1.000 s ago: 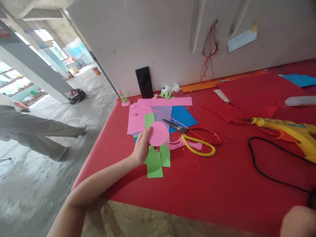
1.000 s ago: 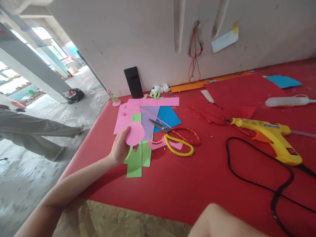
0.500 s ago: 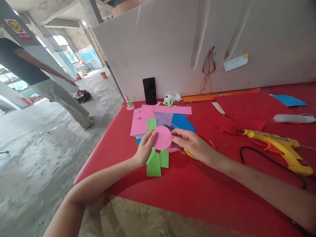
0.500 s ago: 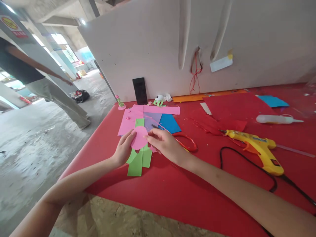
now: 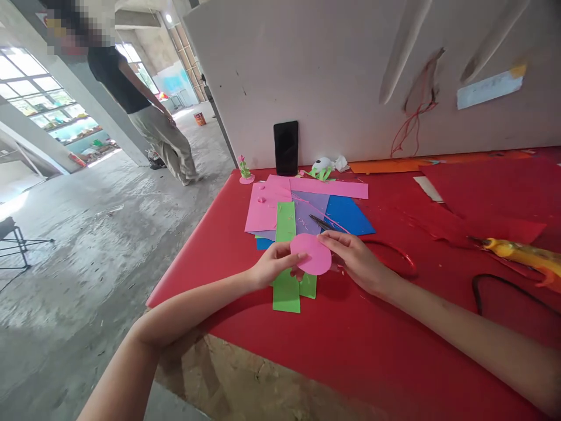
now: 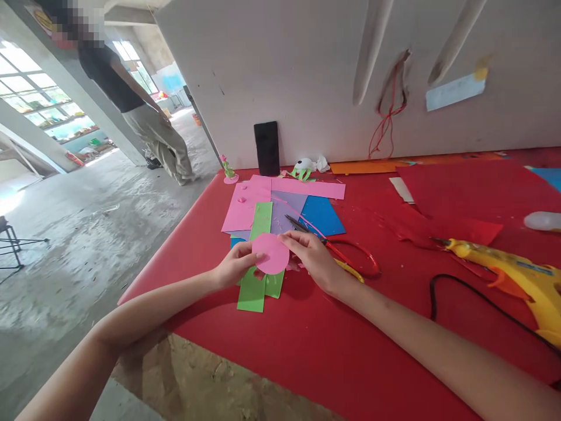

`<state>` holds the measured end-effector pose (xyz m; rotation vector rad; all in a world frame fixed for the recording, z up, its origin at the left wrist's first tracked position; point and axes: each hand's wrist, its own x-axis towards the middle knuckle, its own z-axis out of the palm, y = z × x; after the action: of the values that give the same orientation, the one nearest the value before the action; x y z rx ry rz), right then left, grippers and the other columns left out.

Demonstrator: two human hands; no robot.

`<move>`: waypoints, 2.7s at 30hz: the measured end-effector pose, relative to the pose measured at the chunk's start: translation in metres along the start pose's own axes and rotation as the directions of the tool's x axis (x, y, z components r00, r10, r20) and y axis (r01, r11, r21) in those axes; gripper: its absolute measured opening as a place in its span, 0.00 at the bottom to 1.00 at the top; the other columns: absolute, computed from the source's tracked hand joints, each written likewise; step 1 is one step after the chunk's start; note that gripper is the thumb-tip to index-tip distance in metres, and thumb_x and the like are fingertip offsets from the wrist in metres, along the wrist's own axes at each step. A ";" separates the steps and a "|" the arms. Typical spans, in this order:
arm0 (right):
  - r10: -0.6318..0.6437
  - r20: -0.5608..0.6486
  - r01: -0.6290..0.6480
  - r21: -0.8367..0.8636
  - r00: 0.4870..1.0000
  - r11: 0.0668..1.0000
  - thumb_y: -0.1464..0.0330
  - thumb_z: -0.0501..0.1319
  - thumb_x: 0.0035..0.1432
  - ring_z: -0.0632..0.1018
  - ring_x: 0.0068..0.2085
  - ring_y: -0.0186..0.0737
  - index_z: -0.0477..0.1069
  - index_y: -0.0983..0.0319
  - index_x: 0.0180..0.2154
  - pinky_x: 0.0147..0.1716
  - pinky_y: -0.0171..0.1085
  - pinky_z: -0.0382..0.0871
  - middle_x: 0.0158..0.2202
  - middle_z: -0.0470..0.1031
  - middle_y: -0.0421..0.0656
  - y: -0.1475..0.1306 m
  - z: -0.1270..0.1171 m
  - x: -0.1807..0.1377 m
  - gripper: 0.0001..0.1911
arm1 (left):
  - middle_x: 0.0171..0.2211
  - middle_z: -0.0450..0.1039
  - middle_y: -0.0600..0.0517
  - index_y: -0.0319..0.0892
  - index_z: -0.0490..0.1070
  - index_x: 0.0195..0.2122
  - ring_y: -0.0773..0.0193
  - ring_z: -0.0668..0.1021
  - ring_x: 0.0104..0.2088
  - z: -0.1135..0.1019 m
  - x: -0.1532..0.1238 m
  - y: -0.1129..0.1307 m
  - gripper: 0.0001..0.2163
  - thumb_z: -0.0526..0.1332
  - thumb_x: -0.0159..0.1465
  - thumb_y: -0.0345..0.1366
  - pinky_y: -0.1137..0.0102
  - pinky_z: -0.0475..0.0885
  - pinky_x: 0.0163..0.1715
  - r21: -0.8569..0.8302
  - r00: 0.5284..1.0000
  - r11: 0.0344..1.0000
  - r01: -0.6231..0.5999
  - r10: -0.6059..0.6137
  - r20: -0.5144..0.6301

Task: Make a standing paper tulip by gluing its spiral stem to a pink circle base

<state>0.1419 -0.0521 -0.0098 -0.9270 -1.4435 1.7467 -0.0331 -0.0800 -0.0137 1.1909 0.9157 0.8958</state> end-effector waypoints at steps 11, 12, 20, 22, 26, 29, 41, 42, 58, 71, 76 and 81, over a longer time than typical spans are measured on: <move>-0.022 0.103 0.018 0.044 0.994 0.999 0.50 0.66 0.47 0.59 0.20 0.21 0.59 0.65 0.22 0.19 0.27 0.51 0.20 0.58 0.35 -0.007 0.003 -0.007 0.27 | 0.23 0.71 0.55 0.36 0.71 0.31 0.74 0.73 0.19 -0.002 -0.006 0.005 0.25 0.71 0.45 0.54 0.78 0.67 0.18 0.008 0.993 0.998 0.065 -0.065 0.097; -0.025 0.105 0.021 0.040 0.994 0.999 0.50 0.66 0.47 0.59 0.20 0.21 0.59 0.65 0.22 0.19 0.27 0.51 0.19 0.58 0.35 -0.007 0.003 -0.007 0.27 | 0.22 0.71 0.55 0.36 0.71 0.30 0.74 0.73 0.19 -0.002 -0.006 0.005 0.25 0.71 0.45 0.54 0.78 0.67 0.18 0.006 0.993 0.998 0.061 -0.061 0.105; -0.008 0.096 0.008 0.000 0.995 1.000 0.48 0.65 0.48 0.58 0.19 0.21 0.60 0.65 0.21 0.18 0.27 0.50 0.17 0.56 0.34 -0.002 0.001 -0.004 0.28 | 0.15 0.65 0.57 0.37 0.67 0.18 0.77 0.66 0.14 -0.002 -0.005 0.006 0.24 0.71 0.43 0.55 0.79 0.61 0.14 0.021 0.991 0.997 -0.072 0.069 0.112; -0.005 0.071 0.006 -0.009 0.997 1.000 0.48 0.66 0.47 0.59 0.19 0.22 0.59 0.65 0.20 0.18 0.27 0.51 0.17 0.57 0.34 -0.001 0.000 -0.004 0.28 | 0.11 0.61 0.58 0.38 0.64 0.15 0.78 0.62 0.13 -0.002 -0.005 0.005 0.24 0.70 0.45 0.54 0.78 0.57 0.12 0.039 0.985 0.988 -0.152 0.148 0.093; -0.028 -0.073 0.026 -0.023 0.997 0.999 0.47 0.65 0.47 0.60 0.19 0.22 0.59 0.64 0.22 0.18 0.27 0.53 0.18 0.59 0.35 -0.007 -0.005 -0.005 0.29 | 0.11 0.57 0.58 0.39 0.58 0.12 0.77 0.62 0.15 -0.010 -0.006 0.006 0.25 0.62 0.60 0.46 0.78 0.58 0.17 0.081 0.922 0.920 -0.383 0.385 -0.024; -0.047 -0.177 0.041 -0.036 0.983 0.999 0.47 0.65 0.48 0.59 0.19 0.22 0.58 0.64 0.22 0.18 0.27 0.52 0.18 0.57 0.35 -0.016 -0.007 -0.007 0.28 | 0.25 0.68 0.57 0.42 0.70 0.27 0.75 0.71 0.28 -0.018 -0.004 0.014 0.06 0.62 0.61 0.35 0.78 0.67 0.29 0.191 0.781 0.786 -0.588 0.613 -0.118; -0.160 -0.155 0.103 -0.326 0.975 0.940 0.45 0.52 0.57 0.62 0.21 0.26 0.61 0.64 0.21 0.20 0.30 0.54 0.18 0.61 0.39 -0.032 0.006 -0.024 0.29 | 0.25 0.79 0.54 0.36 0.75 0.35 0.73 0.77 0.22 -0.005 -0.012 0.029 0.03 0.62 0.61 0.28 0.78 0.71 0.25 0.828 0.521 -0.041 -0.559 0.760 0.389; -0.210 -0.169 0.130 -0.390 0.963 0.912 0.46 0.55 0.55 0.61 0.21 0.25 0.62 0.64 0.21 0.21 0.30 0.52 0.19 0.61 0.39 -0.033 0.005 -0.024 0.28 | 0.19 0.76 0.57 0.36 0.76 0.31 0.76 0.72 0.18 -0.001 -0.013 0.029 0.03 0.62 0.61 0.29 0.80 0.66 0.19 0.837 0.608 0.148 -0.527 0.754 0.250; -0.412 -0.094 0.203 -0.757 0.906 0.620 0.64 0.66 0.51 0.60 0.21 0.27 0.67 0.60 0.28 0.24 0.32 0.54 0.18 0.61 0.36 -0.037 0.007 -0.030 0.09 | 0.26 0.80 0.53 0.39 0.78 0.33 0.68 0.80 0.28 0.020 -0.024 0.030 0.08 0.61 0.59 0.36 0.75 0.77 0.30 0.456 0.964 0.873 -0.170 0.244 -0.107; -0.317 -0.089 0.140 -0.762 0.944 0.632 0.64 0.57 0.59 0.66 0.23 0.30 0.74 0.60 0.30 0.24 0.34 0.56 0.26 0.74 0.41 -0.041 -0.002 -0.031 0.10 | 0.23 0.79 0.52 0.37 0.78 0.33 0.68 0.80 0.25 0.017 -0.021 0.027 0.09 0.59 0.60 0.34 0.77 0.76 0.27 0.586 0.958 0.787 -0.192 0.279 -0.060; -0.285 -0.087 0.123 -0.755 0.955 0.644 0.72 0.56 0.57 0.66 0.22 0.28 0.73 0.62 0.27 0.23 0.33 0.53 0.23 0.71 0.40 -0.044 -0.002 -0.029 0.09 | 0.25 0.80 0.51 0.38 0.78 0.33 0.67 0.81 0.28 0.017 -0.019 0.025 0.08 0.59 0.59 0.34 0.75 0.79 0.32 0.476 0.979 0.869 -0.137 0.191 -0.067; -0.126 -0.133 0.020 -0.606 0.983 0.795 0.72 0.53 0.57 0.64 0.18 0.27 0.72 0.63 0.28 0.21 0.31 0.55 0.16 0.65 0.38 -0.052 -0.005 -0.029 0.10 | 0.31 0.81 0.50 0.37 0.77 0.35 0.69 0.81 0.29 0.017 -0.015 0.028 0.08 0.64 0.56 0.34 0.76 0.80 0.31 0.203 0.992 0.976 -0.076 0.095 -0.087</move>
<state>0.1645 -0.0658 0.0432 -1.2834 -1.9358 1.1102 -0.0255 -0.0961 0.0180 1.3766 1.0575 0.9535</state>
